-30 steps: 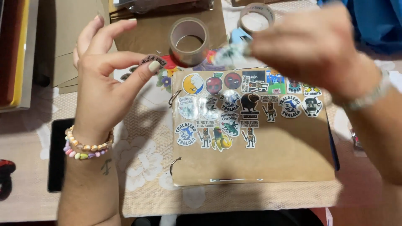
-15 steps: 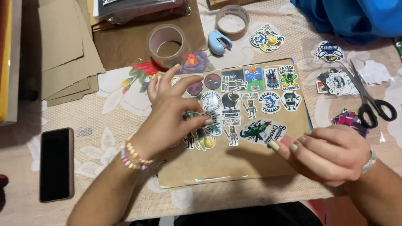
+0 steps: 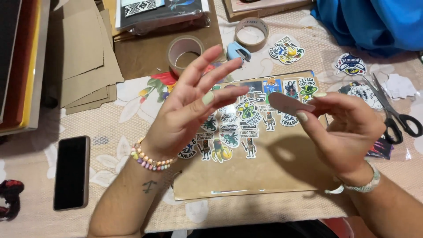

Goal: Peeling the adhesive backing off various stickers and sticking them onto a board to create a collage.

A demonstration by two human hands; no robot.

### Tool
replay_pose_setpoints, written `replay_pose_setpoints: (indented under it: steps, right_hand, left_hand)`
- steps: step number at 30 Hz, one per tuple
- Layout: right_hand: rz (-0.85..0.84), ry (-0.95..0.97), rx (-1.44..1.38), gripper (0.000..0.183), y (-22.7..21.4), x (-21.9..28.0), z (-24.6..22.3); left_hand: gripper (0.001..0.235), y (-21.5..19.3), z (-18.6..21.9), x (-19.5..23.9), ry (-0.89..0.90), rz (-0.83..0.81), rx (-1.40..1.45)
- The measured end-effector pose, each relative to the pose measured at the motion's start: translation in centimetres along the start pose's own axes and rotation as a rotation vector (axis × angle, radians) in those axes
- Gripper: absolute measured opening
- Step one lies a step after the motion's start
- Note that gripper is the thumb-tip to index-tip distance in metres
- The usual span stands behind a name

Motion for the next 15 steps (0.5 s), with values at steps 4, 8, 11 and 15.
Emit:
replay_pose_setpoints:
  steps: [4,8,11,15]
  right_hand:
    - [-0.038,0.245,-0.025,0.03,-0.5,0.7,0.9]
    - [-0.108,0.453,-0.313,0.043,-0.5,0.3,1.6]
    - [-0.109,0.473,-0.476,0.041,-0.8,0.1,2.3]
    - [-0.116,0.445,-0.473,0.049,-0.8,0.5,2.6]
  left_hand:
    - [0.082,1.8,0.5,0.8,-0.082,0.006,0.179]
    - [0.08,2.5,0.5,1.1,-0.099,-0.015,0.241]
    - [0.08,2.5,0.0,1.0,-0.113,-0.037,0.205]
    - [0.075,2.3,-0.1,1.2,-0.11,-0.057,0.173]
Point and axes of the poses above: each hand's wrist, its own x-axis away from the middle knuckle, its own y-axis out of the palm, z = x × y, the point moved 2 cm from there along -x, towards the middle knuckle, and after that the axes turned 8 degrees about x, right-handed, at the moved point
